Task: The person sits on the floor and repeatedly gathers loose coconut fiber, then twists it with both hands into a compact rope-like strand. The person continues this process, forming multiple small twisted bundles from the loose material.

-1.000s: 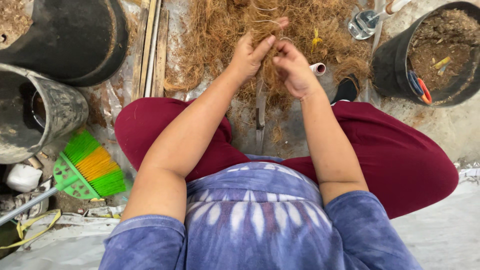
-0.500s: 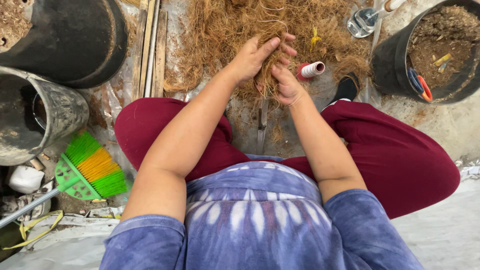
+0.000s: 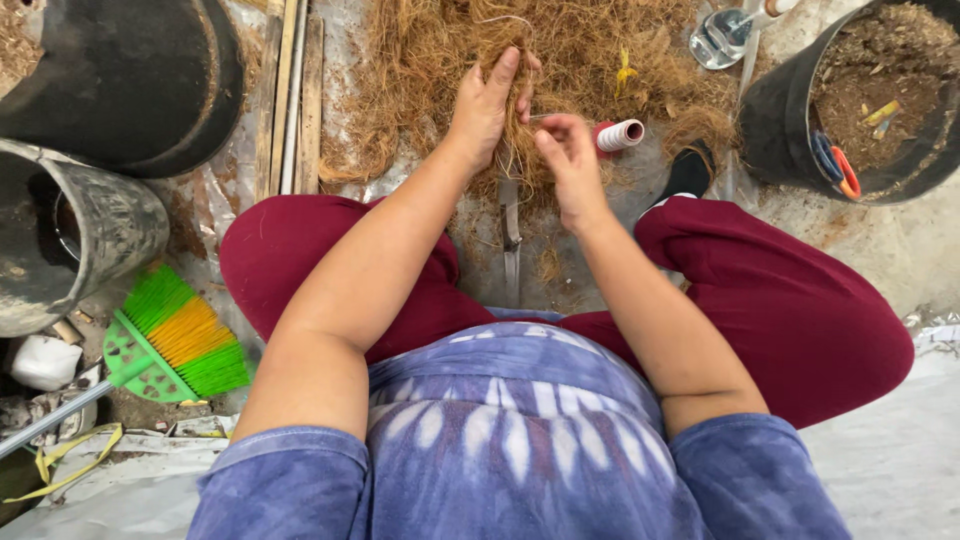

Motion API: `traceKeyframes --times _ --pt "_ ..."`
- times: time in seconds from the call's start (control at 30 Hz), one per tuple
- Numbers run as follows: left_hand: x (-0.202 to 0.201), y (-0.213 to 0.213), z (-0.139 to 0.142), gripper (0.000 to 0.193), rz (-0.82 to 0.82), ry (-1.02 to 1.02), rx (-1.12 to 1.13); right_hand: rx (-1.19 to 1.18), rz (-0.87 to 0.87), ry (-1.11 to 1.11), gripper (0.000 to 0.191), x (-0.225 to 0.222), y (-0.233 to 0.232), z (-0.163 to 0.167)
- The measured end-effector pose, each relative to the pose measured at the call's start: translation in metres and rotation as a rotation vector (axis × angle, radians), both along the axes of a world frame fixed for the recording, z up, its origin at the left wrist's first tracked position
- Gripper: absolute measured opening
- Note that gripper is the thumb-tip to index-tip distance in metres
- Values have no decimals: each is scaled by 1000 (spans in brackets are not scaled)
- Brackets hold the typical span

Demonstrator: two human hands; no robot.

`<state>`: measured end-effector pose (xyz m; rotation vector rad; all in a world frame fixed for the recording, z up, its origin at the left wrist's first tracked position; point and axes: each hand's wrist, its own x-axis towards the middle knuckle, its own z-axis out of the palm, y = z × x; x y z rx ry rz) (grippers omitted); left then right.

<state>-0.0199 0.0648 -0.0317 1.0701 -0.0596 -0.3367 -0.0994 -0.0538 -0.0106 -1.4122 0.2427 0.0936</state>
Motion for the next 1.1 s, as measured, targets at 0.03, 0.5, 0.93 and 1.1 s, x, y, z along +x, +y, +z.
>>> traceKeyframes --times 0.03,0.5,0.93,1.1 --pt "0 0 -1 53 7 13 -2 -37 -85 -69 48 -4 3 0" --pt "-6 -11 1 49 -78 161 -137 -956 6 -698 28 -17 7 2" --pt "-7 -27 6 52 32 120 6 -216 -30 -236 41 -37 11 0" --pt "-8 -35 8 55 -21 87 -24 -882 -147 -497 40 -42 -3 2"
